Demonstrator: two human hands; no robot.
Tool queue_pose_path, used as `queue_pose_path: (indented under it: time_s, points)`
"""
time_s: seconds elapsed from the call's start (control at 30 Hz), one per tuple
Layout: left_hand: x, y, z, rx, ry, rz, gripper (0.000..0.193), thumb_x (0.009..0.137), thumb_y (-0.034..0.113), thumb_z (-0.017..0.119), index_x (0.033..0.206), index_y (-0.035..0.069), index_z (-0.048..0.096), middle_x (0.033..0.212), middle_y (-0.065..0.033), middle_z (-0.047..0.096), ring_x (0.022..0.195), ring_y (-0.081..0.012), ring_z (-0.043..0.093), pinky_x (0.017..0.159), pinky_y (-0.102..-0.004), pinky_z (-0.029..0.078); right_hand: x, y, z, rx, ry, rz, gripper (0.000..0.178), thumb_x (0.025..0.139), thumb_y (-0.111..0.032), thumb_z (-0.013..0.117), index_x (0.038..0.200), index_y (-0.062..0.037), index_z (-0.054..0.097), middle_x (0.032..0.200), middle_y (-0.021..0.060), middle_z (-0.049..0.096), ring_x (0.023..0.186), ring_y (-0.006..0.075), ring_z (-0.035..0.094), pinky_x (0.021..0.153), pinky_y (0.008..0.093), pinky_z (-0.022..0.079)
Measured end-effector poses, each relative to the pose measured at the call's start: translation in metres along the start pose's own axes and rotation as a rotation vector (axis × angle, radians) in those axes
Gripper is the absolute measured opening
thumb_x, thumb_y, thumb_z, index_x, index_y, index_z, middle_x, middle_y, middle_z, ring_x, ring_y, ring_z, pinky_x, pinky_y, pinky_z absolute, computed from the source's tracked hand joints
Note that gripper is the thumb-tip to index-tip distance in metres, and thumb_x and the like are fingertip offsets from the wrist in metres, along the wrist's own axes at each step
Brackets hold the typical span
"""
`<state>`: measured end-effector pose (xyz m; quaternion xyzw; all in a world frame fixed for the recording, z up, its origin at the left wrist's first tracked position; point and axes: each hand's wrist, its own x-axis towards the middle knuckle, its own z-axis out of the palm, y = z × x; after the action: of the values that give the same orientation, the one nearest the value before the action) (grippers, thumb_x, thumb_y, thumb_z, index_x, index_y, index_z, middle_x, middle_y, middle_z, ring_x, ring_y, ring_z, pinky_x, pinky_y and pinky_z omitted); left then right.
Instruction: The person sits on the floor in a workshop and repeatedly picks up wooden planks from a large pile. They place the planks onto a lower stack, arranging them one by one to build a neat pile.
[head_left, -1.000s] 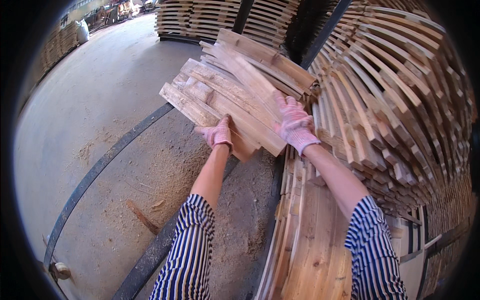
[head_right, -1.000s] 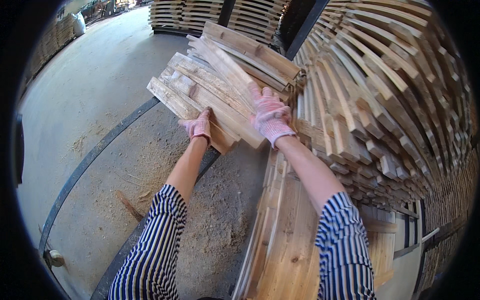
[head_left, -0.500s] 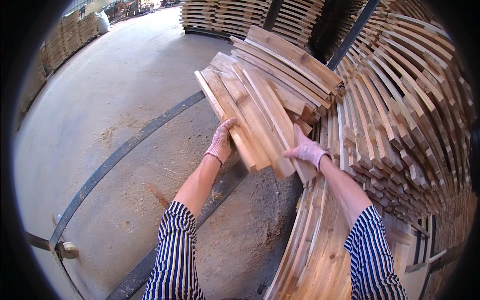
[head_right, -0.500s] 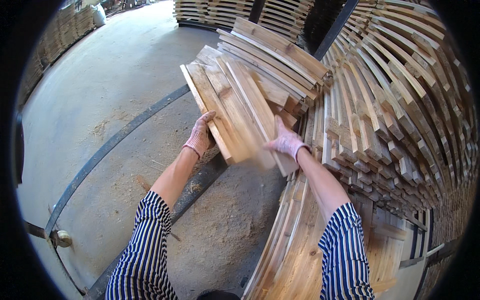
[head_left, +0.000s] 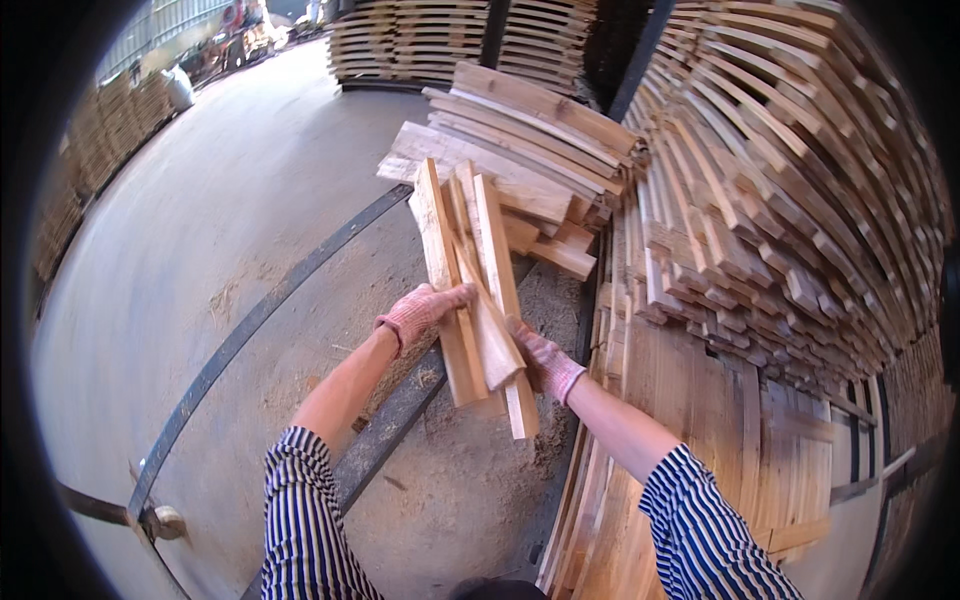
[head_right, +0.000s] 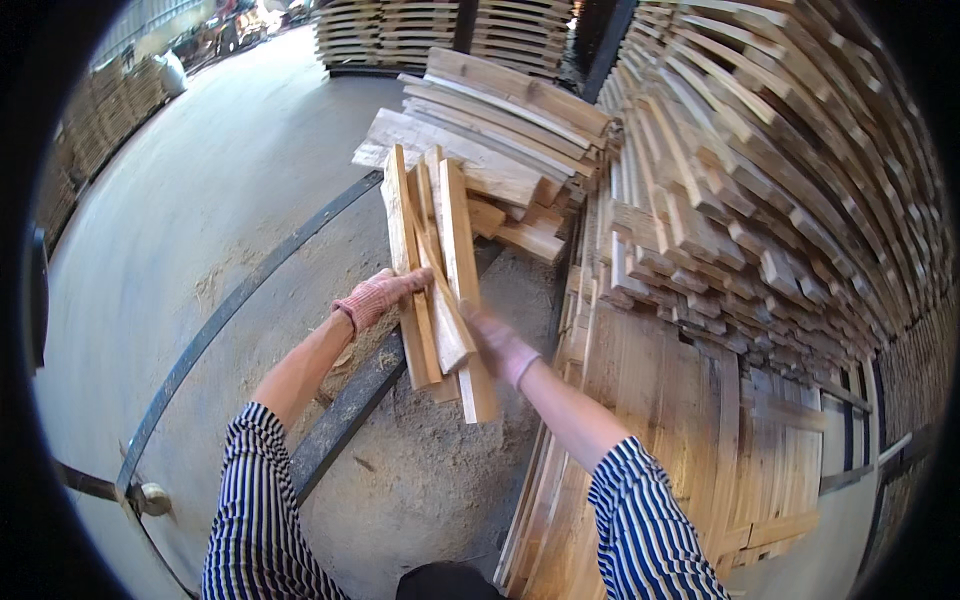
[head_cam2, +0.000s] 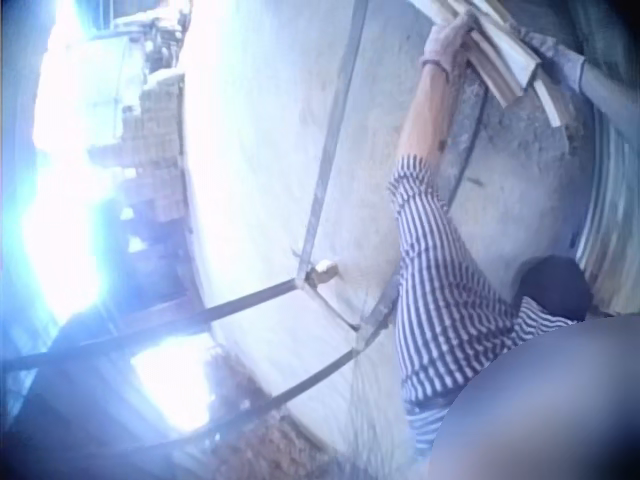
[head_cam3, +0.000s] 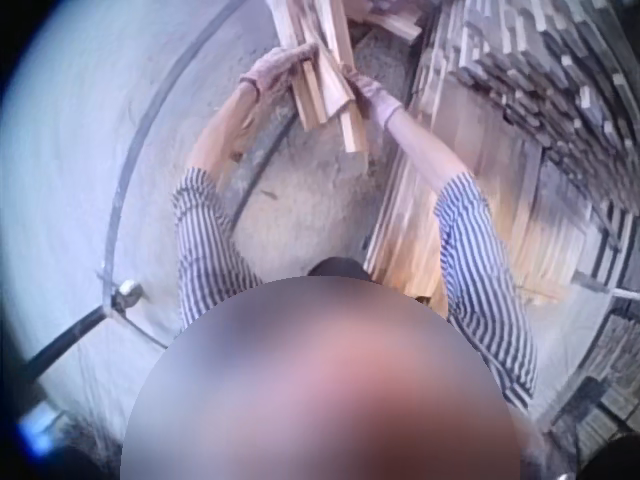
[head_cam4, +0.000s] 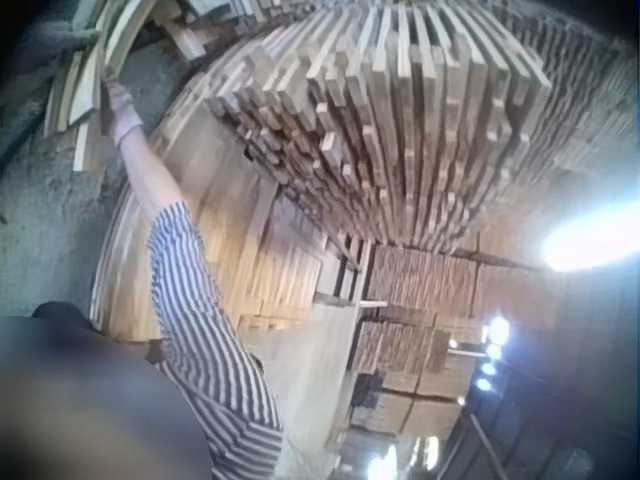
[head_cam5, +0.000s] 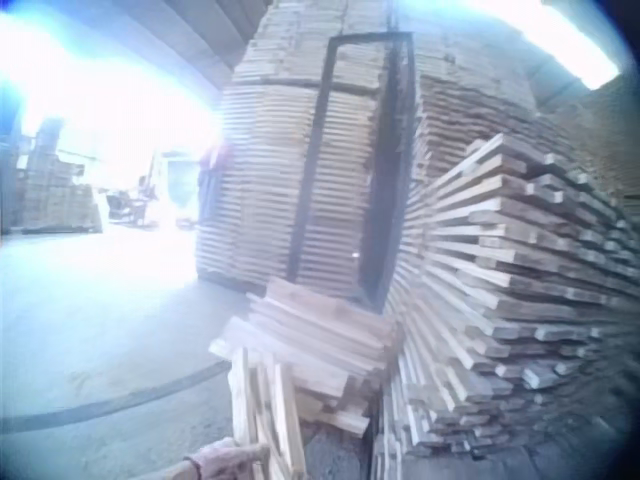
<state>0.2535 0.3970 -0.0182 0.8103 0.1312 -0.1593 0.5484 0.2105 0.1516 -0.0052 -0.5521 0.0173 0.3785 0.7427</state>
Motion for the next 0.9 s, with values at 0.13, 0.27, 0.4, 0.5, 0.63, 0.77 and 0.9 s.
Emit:
queue_pose_path:
  time_s: [0.13,0.27,0.4,0.5,0.63,0.77,0.9]
  points:
    - [0.006,-0.016,0.013,-0.672,0.239,-0.009,0.077,0.082,0.049,0.083,0.124,-0.012,0.060,0.104,-0.0183,0.071,0.104,-0.0335,0.069,0.092,-0.0464,0.058,-0.014,-0.022,0.045,0.092,0.094,0.129,0.053,0.093,-0.027,0.074,0.136,-0.0045,0.055,0.117,0.0163,0.068,0.112,0.0270,0.066,0.106,0.0416,0.055]
    - [-0.028,-0.021,0.018,-0.858,0.065,0.050,0.040,0.089,0.023,0.073,0.115,-0.007,0.067,0.096,-0.0159,0.073,0.082,-0.0262,0.074,0.074,-0.0401,0.064,-0.036,-0.005,0.052,-0.208,0.070,-0.140,0.086,0.084,-0.026,0.087,0.152,-0.0075,0.037,0.129,0.0130,0.067,0.109,0.0256,0.069,0.100,0.0383,0.058]
    - [-0.087,0.009,0.029,-0.848,-0.034,-0.016,0.034,0.096,0.019,0.065,0.120,-0.004,0.065,0.102,-0.0164,0.073,0.085,-0.0277,0.074,0.078,-0.0406,0.064,-0.067,0.002,0.057,-0.071,-0.024,-0.094,0.095,0.085,-0.032,0.087,0.158,-0.0076,0.031,0.137,0.0125,0.062,0.114,0.0232,0.067,0.096,0.0382,0.059]
    - [-0.134,0.026,0.037,-0.863,-0.085,-0.052,0.042,0.098,0.026,0.062,0.128,-0.004,0.061,0.111,-0.0167,0.072,0.094,-0.0261,0.073,0.087,-0.0385,0.061,-0.104,-0.004,0.062,-0.150,-0.055,-0.168,0.110,0.079,-0.041,0.090,0.161,-0.0067,0.025,0.135,0.0157,0.062,0.117,0.0244,0.066,0.098,0.0371,0.058]
    - [-0.203,0.042,0.079,-0.886,-0.022,0.214,0.045,0.100,0.028,0.061,0.131,-0.005,0.059,0.114,-0.0169,0.071,0.100,-0.0256,0.071,0.091,-0.0370,0.060,-0.177,-0.012,0.045,-0.248,-0.094,-0.347,0.113,0.077,-0.042,0.091,0.160,-0.0008,0.025,0.139,0.0167,0.057,0.126,0.0243,0.057,0.107,0.0353,0.051]
    - [-0.265,0.106,0.123,-0.828,-0.021,0.493,0.047,0.098,0.031,0.064,0.130,-0.003,0.058,0.114,-0.0158,0.068,0.100,-0.0261,0.071,0.089,-0.0394,0.062,-0.266,-0.025,0.011,-0.212,-0.154,-0.622,0.107,0.078,-0.035,0.092,0.158,-0.0019,0.029,0.139,0.0108,0.057,0.128,0.0181,0.054,0.108,0.0343,0.049]
    - [-0.301,0.167,0.177,-0.830,-0.028,0.844,0.046,0.097,0.022,0.067,0.133,-0.004,0.054,0.115,-0.0165,0.067,0.102,-0.0266,0.069,0.092,-0.0401,0.059,-0.346,-0.080,-0.030,-0.493,0.055,-0.636,0.096,0.070,-0.024,0.097,0.146,-0.0028,0.044,0.133,0.0111,0.062,0.121,0.0198,0.059,0.107,0.0381,0.049]
